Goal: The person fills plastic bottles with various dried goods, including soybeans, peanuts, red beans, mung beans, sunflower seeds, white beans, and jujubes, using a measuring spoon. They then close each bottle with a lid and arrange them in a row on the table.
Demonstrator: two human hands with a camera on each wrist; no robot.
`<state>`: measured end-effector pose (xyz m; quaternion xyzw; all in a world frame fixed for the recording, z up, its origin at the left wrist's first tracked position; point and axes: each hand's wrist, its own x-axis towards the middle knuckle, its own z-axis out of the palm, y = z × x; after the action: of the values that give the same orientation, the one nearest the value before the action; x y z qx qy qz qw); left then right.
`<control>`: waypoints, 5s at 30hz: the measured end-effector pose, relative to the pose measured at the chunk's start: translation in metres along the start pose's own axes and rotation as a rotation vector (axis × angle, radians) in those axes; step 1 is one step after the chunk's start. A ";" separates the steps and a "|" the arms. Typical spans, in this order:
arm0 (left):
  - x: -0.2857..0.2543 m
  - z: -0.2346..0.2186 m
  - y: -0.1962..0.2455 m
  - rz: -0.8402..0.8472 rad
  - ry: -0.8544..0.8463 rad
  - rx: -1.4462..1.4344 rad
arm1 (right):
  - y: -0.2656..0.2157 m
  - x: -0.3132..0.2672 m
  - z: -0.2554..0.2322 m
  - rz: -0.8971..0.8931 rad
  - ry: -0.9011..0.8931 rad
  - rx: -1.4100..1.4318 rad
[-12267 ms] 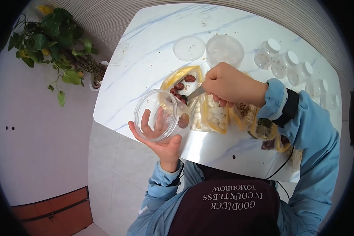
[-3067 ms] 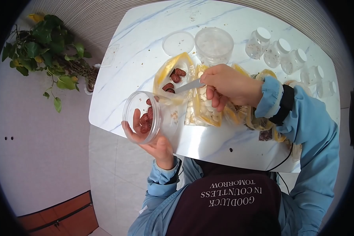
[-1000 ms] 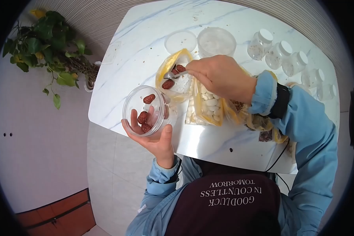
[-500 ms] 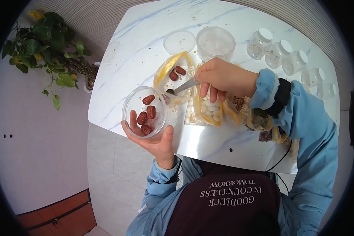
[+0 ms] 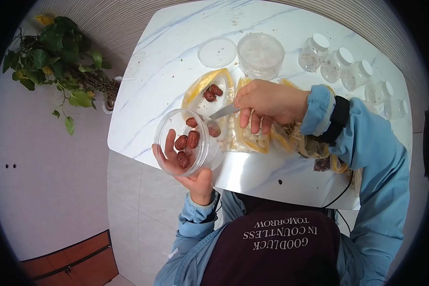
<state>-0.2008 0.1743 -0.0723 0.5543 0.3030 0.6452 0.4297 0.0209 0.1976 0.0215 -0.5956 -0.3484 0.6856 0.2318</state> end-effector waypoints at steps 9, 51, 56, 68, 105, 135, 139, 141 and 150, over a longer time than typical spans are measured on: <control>-0.001 -0.005 -0.004 0.067 0.071 0.049 | 0.009 -0.010 0.004 -0.079 0.113 0.030; 0.115 -0.002 0.016 -0.117 -0.477 0.007 | 0.001 -0.002 0.003 -0.373 0.327 -0.279; 0.109 -0.009 0.002 -0.189 -0.391 -0.029 | 0.002 0.000 0.006 -0.265 0.249 -0.153; 0.081 -0.016 0.013 -0.077 -0.316 -0.043 | 0.008 -0.007 -0.002 -0.124 0.118 0.125; 0.022 -0.019 0.037 -0.225 -0.110 0.121 | -0.005 -0.068 0.005 -1.250 0.742 -1.225; 0.137 0.048 0.053 -0.403 -0.699 -0.138 | 0.015 -0.002 0.001 -1.053 0.509 -1.715; 0.136 0.049 0.045 -0.487 -0.524 -0.006 | 0.013 -0.004 0.004 -1.022 0.485 -1.704; 0.138 0.049 0.040 -0.482 -0.488 0.022 | 0.013 -0.005 0.004 -1.016 0.477 -1.701; 0.139 0.047 0.019 -0.486 -0.461 -0.117 | 0.018 -0.004 0.003 -1.033 0.467 -1.689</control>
<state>-0.1613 0.2853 0.0172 0.5717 0.2836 0.3980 0.6591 0.0200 0.1822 0.0107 -0.4603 -0.8795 -0.1021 0.0653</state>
